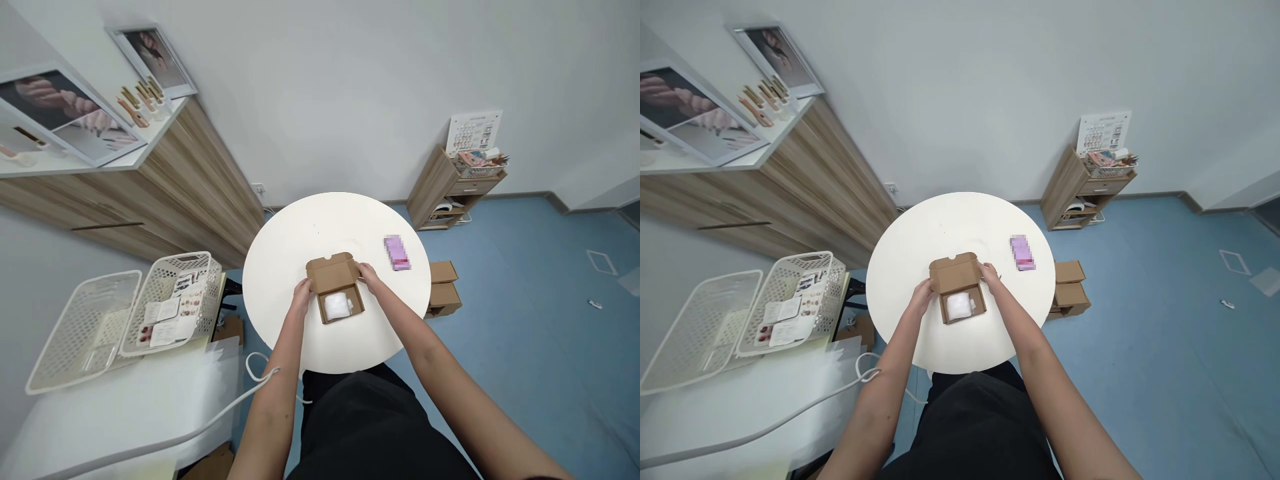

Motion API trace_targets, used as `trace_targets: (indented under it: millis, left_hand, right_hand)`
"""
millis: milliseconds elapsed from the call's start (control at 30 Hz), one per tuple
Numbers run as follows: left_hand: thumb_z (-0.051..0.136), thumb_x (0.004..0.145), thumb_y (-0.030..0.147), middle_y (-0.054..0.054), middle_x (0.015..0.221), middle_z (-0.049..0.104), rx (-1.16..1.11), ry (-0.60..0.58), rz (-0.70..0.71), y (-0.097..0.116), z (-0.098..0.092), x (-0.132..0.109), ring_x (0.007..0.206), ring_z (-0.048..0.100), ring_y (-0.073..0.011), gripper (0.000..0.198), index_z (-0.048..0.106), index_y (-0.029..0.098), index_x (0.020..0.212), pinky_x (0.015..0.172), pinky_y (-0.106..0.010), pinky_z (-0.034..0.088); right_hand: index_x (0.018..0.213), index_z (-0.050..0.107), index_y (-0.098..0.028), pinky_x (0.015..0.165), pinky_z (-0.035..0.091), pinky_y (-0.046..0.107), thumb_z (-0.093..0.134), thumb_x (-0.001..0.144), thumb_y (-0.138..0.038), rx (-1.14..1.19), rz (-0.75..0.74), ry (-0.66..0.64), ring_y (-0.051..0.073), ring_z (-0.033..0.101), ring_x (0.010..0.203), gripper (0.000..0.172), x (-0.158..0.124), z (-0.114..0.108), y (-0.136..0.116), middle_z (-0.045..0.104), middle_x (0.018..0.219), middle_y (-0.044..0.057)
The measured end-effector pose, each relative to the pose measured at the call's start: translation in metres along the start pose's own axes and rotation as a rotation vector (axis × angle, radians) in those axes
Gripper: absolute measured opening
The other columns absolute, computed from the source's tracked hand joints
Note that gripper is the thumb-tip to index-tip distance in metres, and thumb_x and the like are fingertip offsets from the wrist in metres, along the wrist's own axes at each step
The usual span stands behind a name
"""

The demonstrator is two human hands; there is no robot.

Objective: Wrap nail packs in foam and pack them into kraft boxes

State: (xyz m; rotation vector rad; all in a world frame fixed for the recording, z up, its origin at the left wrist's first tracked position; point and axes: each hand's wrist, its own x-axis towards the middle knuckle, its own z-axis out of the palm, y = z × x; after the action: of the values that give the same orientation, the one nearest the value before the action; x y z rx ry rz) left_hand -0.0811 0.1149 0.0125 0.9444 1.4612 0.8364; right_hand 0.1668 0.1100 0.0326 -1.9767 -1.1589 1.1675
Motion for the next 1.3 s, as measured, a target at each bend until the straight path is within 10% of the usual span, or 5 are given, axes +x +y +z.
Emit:
trace_targets:
  millis: [233, 667, 933, 1300]
  left_hand:
    - [0.058, 0.084, 0.032, -0.010, 0.114, 0.071, -0.072, -0.015, -0.025, 0.019, 0.007, -0.011, 0.107, 0.065, -0.0239, 0.028, 0.071, 0.017, 0.104, 0.095, -0.040, 0.050]
    - [0.065, 0.081, 0.041, -0.009, 0.109, 0.064, 0.179, -0.038, 0.155, 0.024, 0.000, -0.052, 0.092, 0.063, -0.0203, 0.049, 0.061, 0.023, 0.126, 0.087, -0.036, 0.051]
    - [0.059, 0.080, 0.019, -0.006, 0.110, 0.061, 0.250, -0.068, 0.361, -0.022, -0.011, -0.096, 0.106, 0.059, -0.0203, 0.048, 0.058, 0.026, 0.128, 0.090, -0.035, 0.053]
    - [0.057, 0.080, 0.011, -0.009, 0.156, 0.028, 0.756, -0.081, 0.599, -0.109, -0.008, -0.127, 0.140, 0.035, -0.0293, 0.078, 0.030, 0.030, 0.150, 0.110, -0.048, 0.039]
  right_hand:
    - [0.105, 0.063, -0.018, 0.074, 0.050, 0.027, 0.055, 0.082, -0.043, 0.281, 0.136, -0.133, 0.020, 0.064, 0.094, 0.035, -0.001, -0.019, -0.013, 0.068, 0.116, 0.011]
    - [0.102, 0.068, -0.021, 0.076, 0.053, 0.034, 0.061, 0.077, -0.043, 0.113, -0.187, -0.194, 0.020, 0.063, 0.086, 0.035, -0.052, -0.033, -0.010, 0.069, 0.102, 0.006]
    - [0.114, 0.064, -0.024, 0.095, 0.049, 0.039, 0.055, 0.077, -0.026, -0.130, -0.438, -0.112, 0.022, 0.061, 0.108, 0.038, -0.094, -0.019, 0.040, 0.067, 0.120, 0.006]
    - [0.154, 0.019, -0.024, 0.112, 0.035, 0.050, 0.051, 0.081, -0.015, -0.604, -0.677, -0.082, 0.029, 0.030, 0.142, 0.080, -0.133, 0.010, 0.115, 0.023, 0.160, 0.011]
